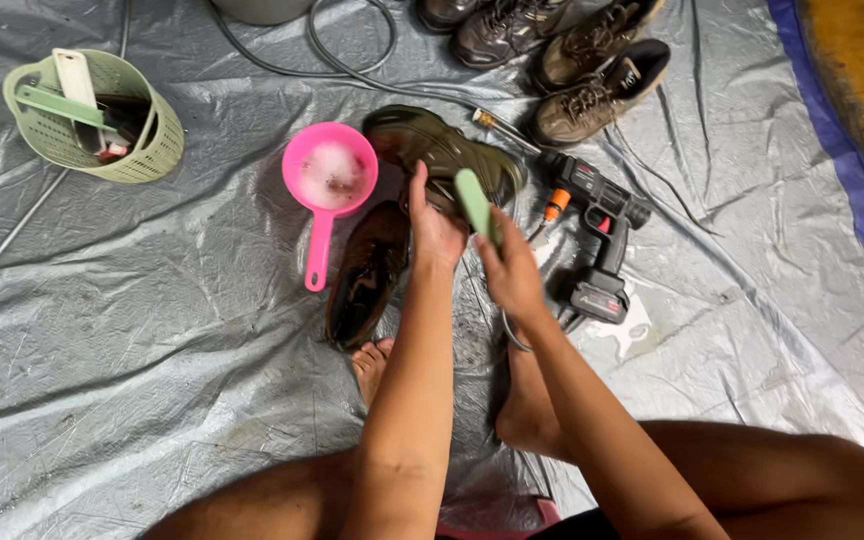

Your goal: The person scrubs a brown hiking boot with a blue brush and a green brush, using soapy water from a pink scoop. They clean the interior, laces, and exterior of the boot while sitting on a tarp with other shoes nearby.

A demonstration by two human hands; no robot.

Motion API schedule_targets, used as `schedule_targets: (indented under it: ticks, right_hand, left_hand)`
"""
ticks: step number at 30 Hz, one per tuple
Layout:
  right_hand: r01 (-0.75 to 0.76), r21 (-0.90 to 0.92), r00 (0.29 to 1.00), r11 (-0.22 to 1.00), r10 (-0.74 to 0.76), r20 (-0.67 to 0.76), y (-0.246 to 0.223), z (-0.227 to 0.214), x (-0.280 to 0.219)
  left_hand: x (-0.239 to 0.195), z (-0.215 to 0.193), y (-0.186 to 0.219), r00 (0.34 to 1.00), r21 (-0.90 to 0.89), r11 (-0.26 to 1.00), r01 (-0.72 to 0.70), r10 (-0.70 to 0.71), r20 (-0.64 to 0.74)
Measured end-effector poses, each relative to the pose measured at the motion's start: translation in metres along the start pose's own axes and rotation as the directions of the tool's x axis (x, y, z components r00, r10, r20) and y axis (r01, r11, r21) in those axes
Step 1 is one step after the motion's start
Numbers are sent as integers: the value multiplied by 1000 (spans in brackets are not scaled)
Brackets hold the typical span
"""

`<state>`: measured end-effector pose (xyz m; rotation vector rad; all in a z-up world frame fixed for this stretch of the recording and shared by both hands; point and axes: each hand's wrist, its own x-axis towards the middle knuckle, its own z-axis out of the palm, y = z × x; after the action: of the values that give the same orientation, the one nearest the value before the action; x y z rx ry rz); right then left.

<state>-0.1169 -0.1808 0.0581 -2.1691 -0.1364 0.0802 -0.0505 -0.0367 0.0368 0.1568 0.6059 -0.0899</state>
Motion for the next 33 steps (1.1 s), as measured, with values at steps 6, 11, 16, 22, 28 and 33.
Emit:
schedule_targets:
  ticks: [6,11,16,22,28,33]
  right_hand:
    - [-52,-8,994,999,51,-94,1,-2,-14]
    - [262,-214,952,941,-288,-101,21,-18,11]
    - [390,-334,909,858,-417,-11,23,-19,1]
    - [291,-310,948,905,-315,-32,32,-35,-9]
    - [347,-281,933,895,-361,3,40,-35,-5]
    - [425,-432,900,795,-423,107,22,-36,11]
  left_hand:
    - [1,-1,4,990,-225,965,-134,138,-1]
    - [12,-6,-2,990,-268,955,-128,137,14]
    - [-29,5,-8,999,-231,973,-26,22,-24]
    - [-41,5,3,997,-196,980,-18,32,70]
    - [-44,8,6,996,-244,969,-42,59,61]
    - [-41,17,0,996,-248,966,-80,89,28]
